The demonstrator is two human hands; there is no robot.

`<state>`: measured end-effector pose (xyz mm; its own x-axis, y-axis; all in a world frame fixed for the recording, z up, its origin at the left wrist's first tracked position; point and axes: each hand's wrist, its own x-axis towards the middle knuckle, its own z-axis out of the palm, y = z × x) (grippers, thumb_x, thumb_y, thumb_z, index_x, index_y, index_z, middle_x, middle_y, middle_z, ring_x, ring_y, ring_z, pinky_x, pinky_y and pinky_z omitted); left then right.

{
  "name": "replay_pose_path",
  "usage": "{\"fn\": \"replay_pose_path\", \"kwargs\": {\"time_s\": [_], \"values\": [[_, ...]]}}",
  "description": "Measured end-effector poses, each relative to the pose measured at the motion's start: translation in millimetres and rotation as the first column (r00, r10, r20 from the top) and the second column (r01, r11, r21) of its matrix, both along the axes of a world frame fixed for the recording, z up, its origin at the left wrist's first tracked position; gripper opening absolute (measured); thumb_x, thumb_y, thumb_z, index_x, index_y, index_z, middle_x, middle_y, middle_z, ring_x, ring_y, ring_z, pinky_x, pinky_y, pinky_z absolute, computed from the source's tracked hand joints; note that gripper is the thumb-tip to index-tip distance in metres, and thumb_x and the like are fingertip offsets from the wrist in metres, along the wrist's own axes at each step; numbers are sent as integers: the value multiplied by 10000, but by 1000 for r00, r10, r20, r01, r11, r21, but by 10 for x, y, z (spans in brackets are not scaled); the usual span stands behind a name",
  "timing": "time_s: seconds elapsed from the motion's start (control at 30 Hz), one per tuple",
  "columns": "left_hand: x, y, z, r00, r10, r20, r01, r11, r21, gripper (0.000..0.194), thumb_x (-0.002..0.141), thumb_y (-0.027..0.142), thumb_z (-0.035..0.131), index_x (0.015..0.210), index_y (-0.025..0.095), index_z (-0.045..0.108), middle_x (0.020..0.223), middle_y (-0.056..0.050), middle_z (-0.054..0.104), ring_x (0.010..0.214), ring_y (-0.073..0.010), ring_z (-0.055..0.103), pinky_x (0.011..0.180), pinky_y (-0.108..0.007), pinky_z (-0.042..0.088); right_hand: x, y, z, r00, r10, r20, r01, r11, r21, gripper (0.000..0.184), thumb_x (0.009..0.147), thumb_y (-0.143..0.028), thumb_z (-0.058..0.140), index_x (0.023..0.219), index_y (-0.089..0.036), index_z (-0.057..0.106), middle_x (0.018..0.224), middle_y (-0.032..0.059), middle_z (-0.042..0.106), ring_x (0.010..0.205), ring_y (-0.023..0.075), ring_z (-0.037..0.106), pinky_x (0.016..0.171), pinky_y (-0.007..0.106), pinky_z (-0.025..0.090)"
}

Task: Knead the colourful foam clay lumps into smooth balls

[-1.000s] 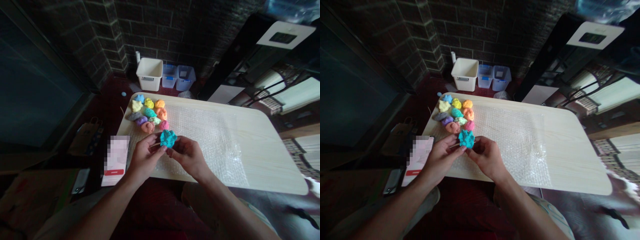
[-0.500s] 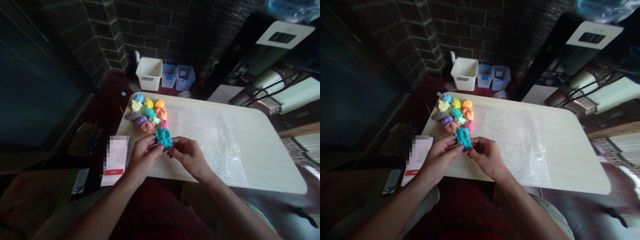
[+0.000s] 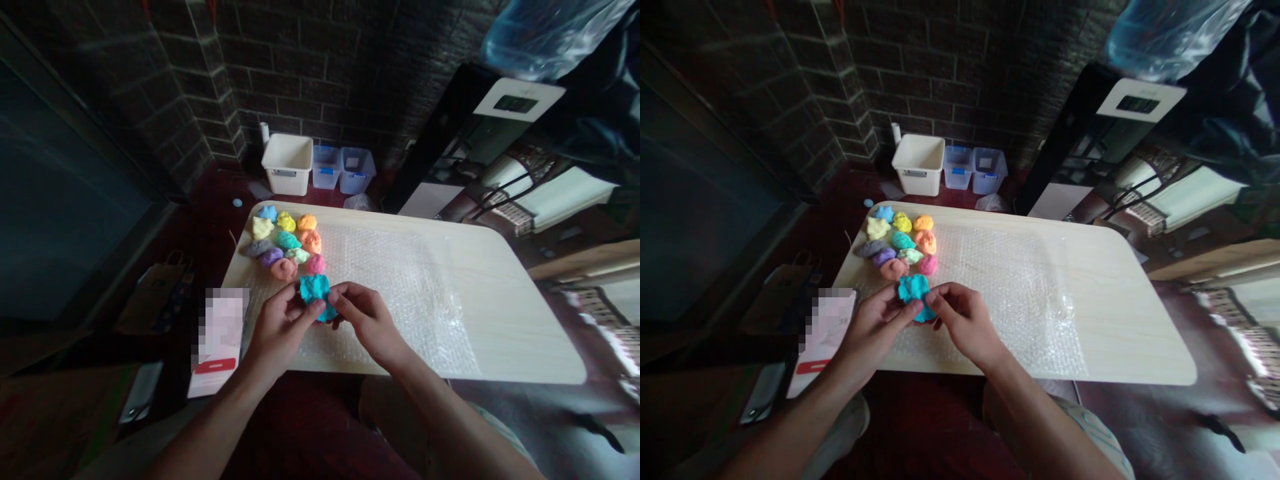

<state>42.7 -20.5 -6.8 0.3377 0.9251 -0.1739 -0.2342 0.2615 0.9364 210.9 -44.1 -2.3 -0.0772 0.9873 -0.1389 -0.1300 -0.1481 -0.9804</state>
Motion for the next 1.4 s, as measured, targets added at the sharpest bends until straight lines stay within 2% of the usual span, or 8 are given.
{"fn": "replay_pose_path", "kwargs": {"time_s": [0.13, 0.27, 0.33, 0.43, 0.6, 0.83, 1.1, 1.4], "values": [[34, -69, -20, 995, -45, -87, 52, 995, 80, 288, 887, 328, 785, 1125, 174, 730, 1083, -81, 794, 954, -237, 758, 863, -330, 606, -60, -63, -32, 955, -97, 280, 68, 991, 112, 422, 1031, -543, 581, 1268, -197, 619, 874, 32, 695, 671, 163, 661, 547, 262, 531], [81, -169, 5, 955, -47, -293, 99, 981, 167, 246, 979, 386, 661, 1082, 178, 741, 945, -61, 773, 852, -219, 727, 770, -309, 572, -113, -91, -56, 807, -199, 556, 27, 953, 302, 350, 1107, -454, 442, 1196, -197, 661, 879, 53, 743, 745, 172, 704, 693, 284, 534], [114, -200, 6, 921, 26, -388, 73, 968, 239, 289, 1032, 414, 564, 1017, 180, 734, 919, -64, 746, 826, -210, 701, 749, -314, 550, -140, -93, -80, 761, -261, 594, 44, 934, 354, 358, 1120, -432, 400, 1147, -190, 662, 883, 67, 758, 729, 175, 713, 675, 281, 522], [199, -221, -40, 893, 184, -412, -37, 940, 340, 328, 1067, 409, 475, 966, 191, 699, 974, -87, 729, 899, -222, 691, 831, -357, 543, -196, -91, -128, 681, -326, 655, 79, 923, 377, 374, 1125, -419, 357, 1103, -183, 647, 810, 67, 753, 626, 178, 699, 585, 274, 482], [382, -213, -173, 848, 388, -362, -263, 900, 349, 286, 1076, 368, 418, 903, 228, 598, 884, -83, 723, 814, -224, 698, 775, -374, 547, -316, -53, -170, 600, -347, 720, 54, 916, 397, 357, 1122, -422, 339, 998, -202, 592, 723, 53, 725, 545, 184, 665, 505, 268, 403], [356, -156, -76, 803, 446, -394, -318, 881, 350, 338, 1078, 342, 360, 797, 260, 529, 734, -63, 667, 702, -234, 666, 660, -363, 481, -420, 33, -94, 527, -406, 746, 14, 882, 470, 330, 1109, -416, 340, 874, -233, 482, 607, 10, 617, 434, 156, 552, 459, 270, 303], [291, -180, 17, 802, 464, -377, -323, 867, 380, 330, 1069, 419, 443, 802, 262, 558, 705, -39, 640, 664, -223, 619, 643, -348, 453, -416, -24, 50, 637, -375, 674, 69, 898, 434, 318, 1104, -361, 354, 826, -250, 459, 583, -27, 525, 444, 129, 471, 479, 275, 274], [305, -146, -7, 834, 461, -303, -377, 877, 297, 378, 1046, 494, 505, 797, 223, 593, 715, -16, 630, 671, -184, 611, 643, -289, 475, -390, 13, -12, 827, -318, 463, 214, 940, 265, 501, 1113, -519, 366, 722, -232, 489, 567, -36, 470, 488, 116, 412, 468, 268, 284]]}}
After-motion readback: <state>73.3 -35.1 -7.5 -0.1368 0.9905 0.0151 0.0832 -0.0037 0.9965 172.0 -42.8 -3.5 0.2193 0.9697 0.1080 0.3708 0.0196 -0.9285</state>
